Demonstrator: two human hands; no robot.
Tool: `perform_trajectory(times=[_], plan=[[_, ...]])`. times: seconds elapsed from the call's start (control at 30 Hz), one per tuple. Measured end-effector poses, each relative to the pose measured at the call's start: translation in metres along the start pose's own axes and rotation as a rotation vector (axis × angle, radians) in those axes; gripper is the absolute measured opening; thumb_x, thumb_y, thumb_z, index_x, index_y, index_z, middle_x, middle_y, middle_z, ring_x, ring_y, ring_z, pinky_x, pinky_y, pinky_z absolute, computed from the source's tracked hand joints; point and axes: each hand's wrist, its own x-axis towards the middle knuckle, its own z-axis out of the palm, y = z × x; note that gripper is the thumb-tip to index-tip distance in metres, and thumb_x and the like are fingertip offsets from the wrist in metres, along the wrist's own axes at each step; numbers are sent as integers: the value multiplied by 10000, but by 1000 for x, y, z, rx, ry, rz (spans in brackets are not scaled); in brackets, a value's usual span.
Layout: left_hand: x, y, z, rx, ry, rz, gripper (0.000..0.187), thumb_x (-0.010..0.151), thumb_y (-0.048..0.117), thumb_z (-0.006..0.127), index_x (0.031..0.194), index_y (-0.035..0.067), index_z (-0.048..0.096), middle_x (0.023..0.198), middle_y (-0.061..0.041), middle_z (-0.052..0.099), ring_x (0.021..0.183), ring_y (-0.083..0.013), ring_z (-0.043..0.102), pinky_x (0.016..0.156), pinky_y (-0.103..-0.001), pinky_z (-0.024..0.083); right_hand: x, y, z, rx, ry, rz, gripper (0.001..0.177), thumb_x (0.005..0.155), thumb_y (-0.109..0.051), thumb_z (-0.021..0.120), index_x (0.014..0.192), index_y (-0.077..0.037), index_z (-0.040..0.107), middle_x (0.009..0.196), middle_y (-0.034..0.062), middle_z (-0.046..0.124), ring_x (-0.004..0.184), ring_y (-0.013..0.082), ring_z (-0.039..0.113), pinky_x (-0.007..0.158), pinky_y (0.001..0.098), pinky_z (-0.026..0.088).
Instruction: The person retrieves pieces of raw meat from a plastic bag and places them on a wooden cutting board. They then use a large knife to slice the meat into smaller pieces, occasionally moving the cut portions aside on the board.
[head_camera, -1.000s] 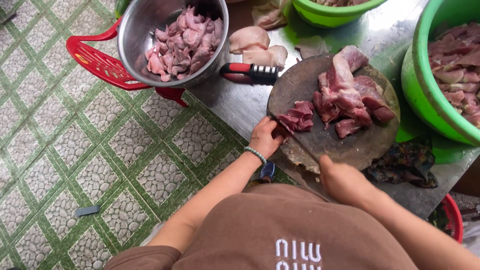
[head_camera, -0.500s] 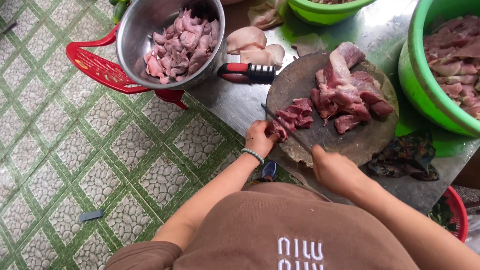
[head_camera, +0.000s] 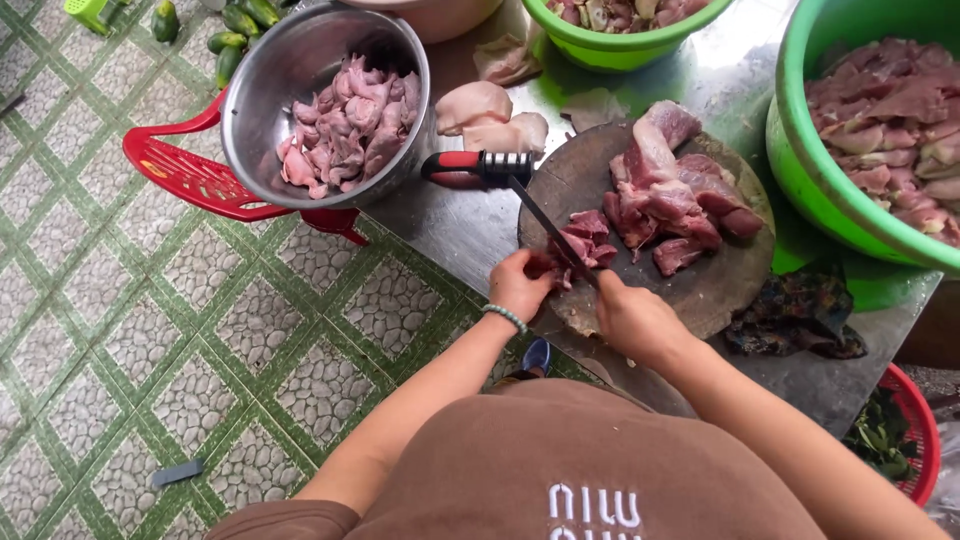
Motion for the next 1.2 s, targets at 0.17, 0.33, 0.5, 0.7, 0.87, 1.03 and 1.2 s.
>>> perform_trajectory(times=[0.17, 0.33, 0.5, 0.7, 0.87, 1.03, 1.2], plan=[[2, 5, 2, 92, 61, -2, 232, 707, 131, 819, 917, 65, 745, 914, -121, 765, 853, -268, 748, 813, -375, 582, -40, 16, -12, -148, -184, 60, 149, 939, -191, 512, 1001, -61, 476, 773, 270, 705, 780, 504, 689, 711, 606, 520], [4, -1, 2, 274, 14, 119, 180, 716, 154, 800, 853, 43, 763, 921, -135, 730, 848, -352, 706, 787, -428, 573, -21, 30, 35, -58, -109, -22, 168, 908, -148, 541, 991, -13, 483, 802, 300, 689, 805, 521, 670, 722, 622, 503], [4, -16, 8, 264, 14, 134, 177, 718, 161, 802, 847, 48, 759, 913, -128, 730, 837, -331, 710, 782, -418, 578, 24, 26, 56, -17, -27, -17, 185, 945, -181, 533, 1035, -25, 496, 844, 293, 697, 843, 507, 668, 723, 612, 500], [26, 24, 6, 75, -55, -40, 606, 677, 223, 832, 1210, 119, 563, 1238, -188, 561, 962, -329, 703, 859, -416, 592, -3, 37, -5, 321, 127, 23, 112, 968, -178, 576, 1019, -80, 552, 749, 241, 651, 698, 405, 630, 608, 498, 506], [42, 92, 22, 319, -253, -85, 1152, 517, 316, 975, 1494, 210, 374, 1419, -235, 315, 1258, -445, 480, 1043, -484, 463, -37, 62, -31, 389, 284, 208, 127, 975, -191, 569, 1075, -115, 585, 682, 179, 623, 572, 265, 580, 548, 413, 488], [67, 117, 65, 765, -445, -160, 846, 636, 430, 881, 1406, 311, 551, 1480, -135, 386, 1271, -466, 524, 1028, -506, 513, -57, 113, 11, 372, 484, 247, 138, 1014, -213, 578, 1029, -76, 565, 644, 155, 621, 532, 272, 617, 534, 412, 493], [80, 58, 71, 698, -468, 21, 697, 608, 384, 898, 1255, 264, 670, 1318, -134, 543, 1121, -415, 622, 980, -483, 546, -63, 123, 38, 364, 649, 241, 128, 1009, -195, 591, 1038, -70, 594, 672, 155, 631, 561, 271, 629, 548, 402, 500]])
